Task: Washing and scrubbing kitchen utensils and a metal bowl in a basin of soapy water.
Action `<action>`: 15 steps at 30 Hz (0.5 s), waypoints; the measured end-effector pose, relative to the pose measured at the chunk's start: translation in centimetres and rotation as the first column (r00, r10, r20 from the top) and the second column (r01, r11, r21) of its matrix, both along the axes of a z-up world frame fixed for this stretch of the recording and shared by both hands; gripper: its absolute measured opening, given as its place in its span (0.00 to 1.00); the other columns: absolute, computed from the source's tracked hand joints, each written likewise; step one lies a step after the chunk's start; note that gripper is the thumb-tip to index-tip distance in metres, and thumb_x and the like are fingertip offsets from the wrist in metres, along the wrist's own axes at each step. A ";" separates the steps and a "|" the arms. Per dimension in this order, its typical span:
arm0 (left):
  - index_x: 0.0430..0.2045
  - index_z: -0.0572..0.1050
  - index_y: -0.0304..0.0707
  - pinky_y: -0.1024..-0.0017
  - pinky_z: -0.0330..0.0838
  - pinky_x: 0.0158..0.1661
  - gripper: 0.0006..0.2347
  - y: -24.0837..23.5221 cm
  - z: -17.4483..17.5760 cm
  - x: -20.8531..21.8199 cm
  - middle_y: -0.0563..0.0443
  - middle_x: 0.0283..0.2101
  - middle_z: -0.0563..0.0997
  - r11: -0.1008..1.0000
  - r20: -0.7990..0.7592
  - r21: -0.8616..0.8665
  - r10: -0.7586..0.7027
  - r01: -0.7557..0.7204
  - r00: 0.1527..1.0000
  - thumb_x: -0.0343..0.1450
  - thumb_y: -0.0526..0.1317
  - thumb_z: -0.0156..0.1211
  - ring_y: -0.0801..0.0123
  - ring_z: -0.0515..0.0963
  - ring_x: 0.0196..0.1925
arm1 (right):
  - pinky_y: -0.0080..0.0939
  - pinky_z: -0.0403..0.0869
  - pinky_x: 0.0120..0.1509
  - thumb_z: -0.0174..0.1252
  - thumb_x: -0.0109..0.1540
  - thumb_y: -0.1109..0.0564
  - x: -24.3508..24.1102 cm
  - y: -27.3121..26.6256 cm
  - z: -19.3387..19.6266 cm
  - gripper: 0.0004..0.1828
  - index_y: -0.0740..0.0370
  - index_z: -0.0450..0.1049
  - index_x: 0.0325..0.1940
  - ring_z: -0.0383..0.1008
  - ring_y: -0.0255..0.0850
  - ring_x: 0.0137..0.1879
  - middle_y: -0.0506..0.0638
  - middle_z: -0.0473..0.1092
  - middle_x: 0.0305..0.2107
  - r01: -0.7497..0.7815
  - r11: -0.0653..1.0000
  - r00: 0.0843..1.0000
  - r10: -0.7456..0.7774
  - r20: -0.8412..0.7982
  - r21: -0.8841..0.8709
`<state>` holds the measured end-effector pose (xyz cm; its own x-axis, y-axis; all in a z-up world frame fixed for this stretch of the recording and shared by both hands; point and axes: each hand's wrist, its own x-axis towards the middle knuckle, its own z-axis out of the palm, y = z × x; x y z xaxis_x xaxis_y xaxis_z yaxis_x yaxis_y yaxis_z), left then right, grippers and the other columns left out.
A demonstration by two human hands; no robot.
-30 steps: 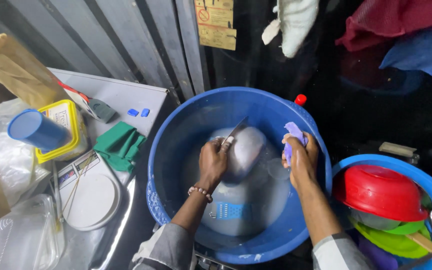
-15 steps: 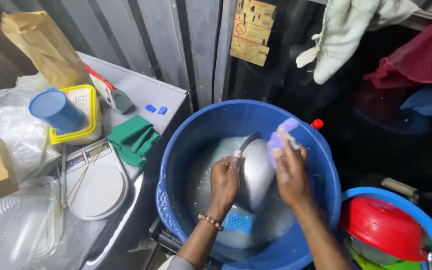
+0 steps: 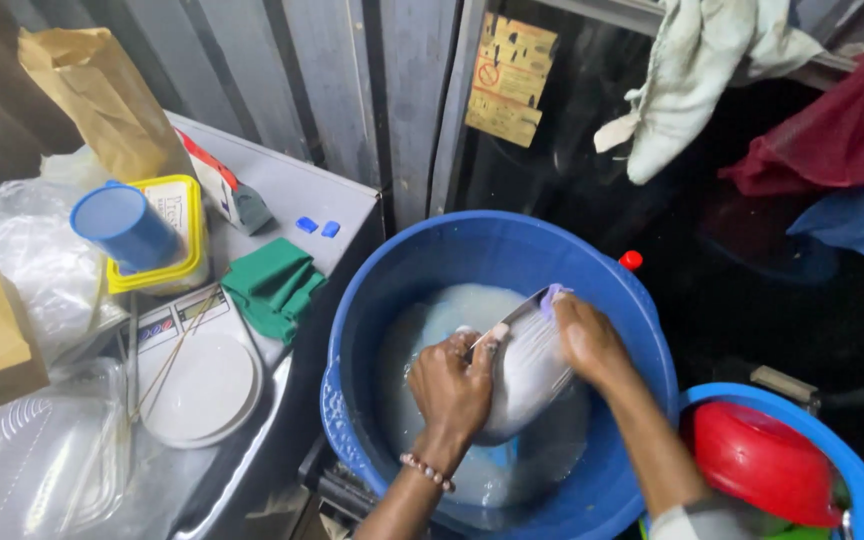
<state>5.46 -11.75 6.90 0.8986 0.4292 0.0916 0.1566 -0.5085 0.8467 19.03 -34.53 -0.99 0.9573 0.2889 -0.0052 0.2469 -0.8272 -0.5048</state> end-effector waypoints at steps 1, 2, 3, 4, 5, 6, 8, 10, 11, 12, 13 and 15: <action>0.25 0.86 0.52 0.39 0.67 0.34 0.23 0.3 0.2 0.1 0.37 0.29 0.88 0.997 -0.051 0.067 -0.030 0.033 0.998 0.75 0.66 0.56 0.28 0.83 0.37 | 0.62 0.67 0.74 0.39 0.74 0.51 -2.8 1.5 0.1 0.20 0.67 0.69 0.60 0.74 0.68 0.66 0.70 0.75 0.58 0.001 0.999 0.986 -0.010 0.164 0.054; 0.21 0.81 0.51 0.34 0.66 0.37 0.25 0.9 0.3 -0.2 0.34 0.32 0.87 0.989 -0.107 0.135 -0.040 0.054 0.993 0.77 0.68 0.53 0.22 0.80 0.41 | 0.63 0.63 0.82 0.45 0.75 0.53 -5.5 3.5 0.0 0.32 0.73 0.64 0.81 0.68 0.70 0.76 0.75 0.69 0.71 -0.023 0.994 0.948 -0.013 0.318 0.109; 0.21 0.81 0.51 0.34 0.66 0.37 0.25 0.9 0.8 0.9 0.34 0.32 0.87 0.990 -0.096 0.136 -0.027 0.040 0.995 0.77 0.68 0.53 0.22 0.80 0.41 | 0.63 0.63 0.82 0.45 0.75 0.53 -7.3 5.9 3.6 0.32 0.73 0.64 0.81 0.68 0.70 0.76 0.75 0.69 0.71 -0.037 0.993 0.944 -0.001 0.329 0.110; 0.19 0.76 0.49 0.36 0.65 0.35 0.25 0.9 0.8 0.6 0.34 0.29 0.85 0.992 -0.085 0.118 -0.033 0.043 0.996 0.77 0.65 0.52 0.22 0.79 0.38 | 0.63 0.57 0.86 0.44 0.75 0.53 -10.9 8.1 6.5 0.31 0.73 0.65 0.80 0.56 0.65 0.84 0.70 0.58 0.79 -0.040 0.999 0.907 0.028 0.421 0.018; 0.16 0.72 0.46 0.38 0.63 0.34 0.25 0.8 0.8 0.3 0.34 0.27 0.83 0.994 -0.073 0.099 -0.038 0.045 0.997 0.78 0.63 0.52 0.23 0.77 0.36 | 0.64 0.51 0.90 0.42 0.76 0.54 -14.3 10.2 9.6 0.30 0.73 0.65 0.79 0.44 0.59 0.93 0.65 0.47 0.88 -0.035 0.997 0.860 0.067 0.506 -0.073; 0.16 0.72 0.46 0.38 0.63 0.34 0.25 1.1 0.5 0.4 0.34 0.27 0.83 0.993 -0.061 0.106 -0.054 0.060 0.997 0.78 0.63 0.52 0.23 0.77 0.36 | 0.64 0.51 0.90 0.42 0.76 0.54 -11.9 8.7 6.6 0.30 0.73 0.65 0.79 0.44 0.59 0.93 0.65 0.47 0.88 -0.018 0.998 0.854 0.050 0.517 -0.067; 0.25 0.84 0.53 0.35 0.70 0.35 0.24 1.3 -0.4 -0.6 0.35 0.30 0.87 0.975 -0.037 0.203 -0.081 0.087 0.996 0.76 0.67 0.53 0.25 0.83 0.38 | 0.67 0.51 0.92 0.48 0.77 0.55 -8.1 5.0 0.6 0.34 0.76 0.56 0.84 0.52 0.73 0.88 0.79 0.56 0.80 -0.156 0.976 0.842 0.051 0.537 0.152; 0.19 0.79 0.51 0.41 0.67 0.33 0.25 1.0 0.8 -1.2 0.39 0.25 0.84 0.986 -0.036 0.135 -0.089 0.093 0.995 0.75 0.68 0.55 0.32 0.81 0.32 | 0.57 0.53 0.91 0.45 0.72 0.52 -5.3 2.2 4.3 0.36 0.64 0.55 0.86 0.55 0.60 0.87 0.67 0.58 0.81 0.039 0.937 0.977 -0.109 0.185 0.346; 0.14 0.74 0.49 0.47 0.64 0.31 0.28 1.0 1.5 -1.2 0.42 0.21 0.81 0.993 -0.026 0.071 -0.092 0.093 0.995 0.74 0.70 0.57 0.38 0.78 0.27 | 0.47 0.54 0.89 0.42 0.68 0.50 -3.6 1.1 6.1 0.41 0.51 0.54 0.88 0.58 0.46 0.87 0.55 0.59 0.82 0.273 0.850 0.958 -0.200 -0.204 0.451; 0.14 0.74 0.49 0.47 0.64 0.31 0.28 1.1 1.8 -1.4 0.42 0.21 0.81 0.993 -0.023 0.073 -0.092 0.093 0.996 0.74 0.70 0.57 0.38 0.78 0.27 | 0.47 0.54 0.89 0.42 0.68 0.50 -4.5 1.5 6.9 0.41 0.51 0.54 0.88 0.58 0.46 0.87 0.55 0.59 0.82 0.272 0.848 0.959 -0.200 -0.201 0.454; 0.14 0.74 0.48 0.48 0.64 0.31 0.28 1.3 2.2 -1.5 0.43 0.20 0.81 0.991 -0.030 0.077 -0.107 0.109 0.994 0.74 0.70 0.58 0.41 0.77 0.25 | 0.49 0.54 0.90 0.42 0.70 0.56 -5.5 2.0 7.7 0.31 0.55 0.63 0.79 0.61 0.49 0.86 0.58 0.64 0.79 0.033 0.858 0.999 -0.008 -0.051 0.512; 0.14 0.74 0.47 0.50 0.64 0.31 0.28 1.9 3.1 -0.4 0.44 0.19 0.82 0.989 -0.019 0.083 -0.121 0.122 0.992 0.73 0.69 0.59 0.43 0.77 0.24 | 0.50 0.54 0.92 0.42 0.72 0.62 -6.2 3.7 9.7 0.24 0.59 0.73 0.71 0.64 0.51 0.86 0.61 0.69 0.77 -0.221 0.821 0.975 0.181 0.127 0.527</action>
